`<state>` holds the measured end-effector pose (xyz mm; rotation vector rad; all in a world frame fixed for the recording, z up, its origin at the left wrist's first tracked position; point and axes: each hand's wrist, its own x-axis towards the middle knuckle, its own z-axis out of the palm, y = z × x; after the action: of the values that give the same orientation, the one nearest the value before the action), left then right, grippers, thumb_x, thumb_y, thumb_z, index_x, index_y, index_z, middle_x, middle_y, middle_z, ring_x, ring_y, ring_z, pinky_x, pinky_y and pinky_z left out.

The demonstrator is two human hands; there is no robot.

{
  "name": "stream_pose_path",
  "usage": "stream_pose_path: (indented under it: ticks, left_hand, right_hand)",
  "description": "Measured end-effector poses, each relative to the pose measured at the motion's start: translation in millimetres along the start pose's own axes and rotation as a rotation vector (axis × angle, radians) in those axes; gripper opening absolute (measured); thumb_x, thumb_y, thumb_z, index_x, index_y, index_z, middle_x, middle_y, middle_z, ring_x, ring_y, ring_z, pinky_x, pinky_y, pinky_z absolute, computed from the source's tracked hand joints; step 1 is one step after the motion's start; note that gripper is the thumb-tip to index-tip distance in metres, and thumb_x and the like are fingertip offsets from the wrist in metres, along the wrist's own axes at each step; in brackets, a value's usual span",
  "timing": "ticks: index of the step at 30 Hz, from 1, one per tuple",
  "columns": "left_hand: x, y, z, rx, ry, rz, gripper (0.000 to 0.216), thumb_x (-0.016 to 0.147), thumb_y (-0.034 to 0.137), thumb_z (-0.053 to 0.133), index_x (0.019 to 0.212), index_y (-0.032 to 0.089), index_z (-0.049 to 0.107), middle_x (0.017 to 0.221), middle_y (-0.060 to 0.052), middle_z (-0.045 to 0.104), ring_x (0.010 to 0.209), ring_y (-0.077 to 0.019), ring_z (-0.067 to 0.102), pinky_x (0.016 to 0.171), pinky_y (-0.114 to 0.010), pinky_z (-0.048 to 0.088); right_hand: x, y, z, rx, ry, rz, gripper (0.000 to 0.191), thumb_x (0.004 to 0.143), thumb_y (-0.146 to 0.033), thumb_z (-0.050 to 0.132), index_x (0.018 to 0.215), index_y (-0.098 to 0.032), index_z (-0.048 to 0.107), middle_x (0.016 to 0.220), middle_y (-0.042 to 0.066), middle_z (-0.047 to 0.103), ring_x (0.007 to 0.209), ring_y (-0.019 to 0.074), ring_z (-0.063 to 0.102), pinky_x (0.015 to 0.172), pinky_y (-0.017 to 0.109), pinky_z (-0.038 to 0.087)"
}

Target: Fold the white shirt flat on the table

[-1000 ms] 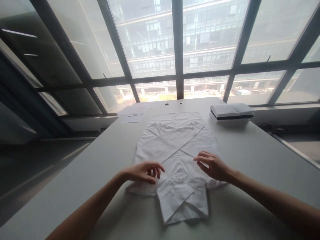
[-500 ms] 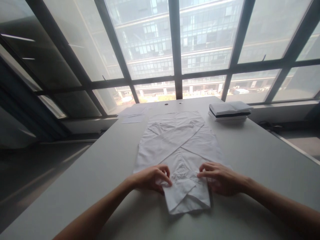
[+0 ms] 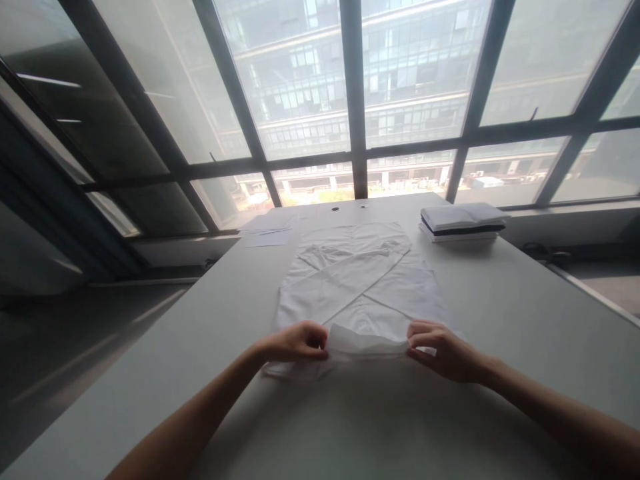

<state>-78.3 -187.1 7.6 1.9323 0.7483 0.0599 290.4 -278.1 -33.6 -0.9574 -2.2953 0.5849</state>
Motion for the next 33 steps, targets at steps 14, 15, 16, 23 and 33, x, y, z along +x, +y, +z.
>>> stream_pose_path:
  ticks: [14, 15, 16, 23, 33]
  left_hand:
    - [4, -5, 6, -0.157, 0.177, -0.306, 0.05, 0.068, 0.041, 0.083, 0.102, 0.019, 0.053, 0.074, 0.002, 0.066, 0.06, -0.0128, 0.055, 0.054, -0.021, 0.037]
    - [3, -3, 7, -0.116, 0.192, -0.292, 0.049, 0.07, 0.041, 0.082, 0.102, 0.02, 0.051, 0.074, 0.003, 0.065, 0.06, -0.0128, 0.055, 0.054, -0.021, 0.037]
    - [3, 0, 8, -0.049, 0.227, -0.257, 0.046, 0.073, 0.04, 0.08, 0.102, 0.02, 0.05, 0.073, 0.004, 0.062, 0.06, -0.0127, 0.054, 0.054, -0.022, 0.037]
    - [10, 23, 32, 0.526, 0.437, 0.342, 0.02, 0.102, 0.029, 0.049, 0.11, 0.019, 0.064, 0.113, -0.011, 0.068, 0.108, -0.0229, 0.062, 0.097, -0.037, 0.048]
    - [30, 12, 54, 0.736, 0.017, 0.357, 0.078, 0.101, 0.058, 0.051, 0.165, 0.029, 0.017, 0.168, -0.011, 0.019, 0.156, -0.0312, 0.012, 0.126, -0.054, 0.008]
  right_hand:
    - [9, 6, 19, -0.361, 0.077, 0.378, 0.044, 0.1, -0.046, 0.049, 0.064, -0.021, 0.053, 0.069, 0.002, 0.059, 0.063, 0.0158, 0.051, 0.061, 0.028, 0.039]
    - [8, 6, 19, -0.388, 0.086, 0.396, 0.043, 0.099, -0.046, 0.052, 0.065, -0.021, 0.054, 0.069, 0.002, 0.06, 0.063, 0.0162, 0.052, 0.06, 0.028, 0.039]
    - [7, 6, 19, -0.396, 0.094, 0.399, 0.04, 0.098, -0.045, 0.054, 0.067, -0.021, 0.056, 0.07, 0.003, 0.061, 0.063, 0.0166, 0.053, 0.06, 0.028, 0.041]
    - [2, -3, 13, -0.241, 0.121, 0.046, 0.036, 0.1, -0.031, 0.052, 0.135, -0.024, 0.061, 0.137, 0.014, 0.061, 0.127, 0.0274, 0.056, 0.104, 0.045, 0.049]
    - [1, -2, 17, -0.143, -0.266, -0.057, 0.075, 0.1, -0.05, 0.055, 0.163, -0.029, 0.02, 0.168, 0.01, 0.023, 0.156, 0.0302, 0.016, 0.127, 0.057, 0.011]
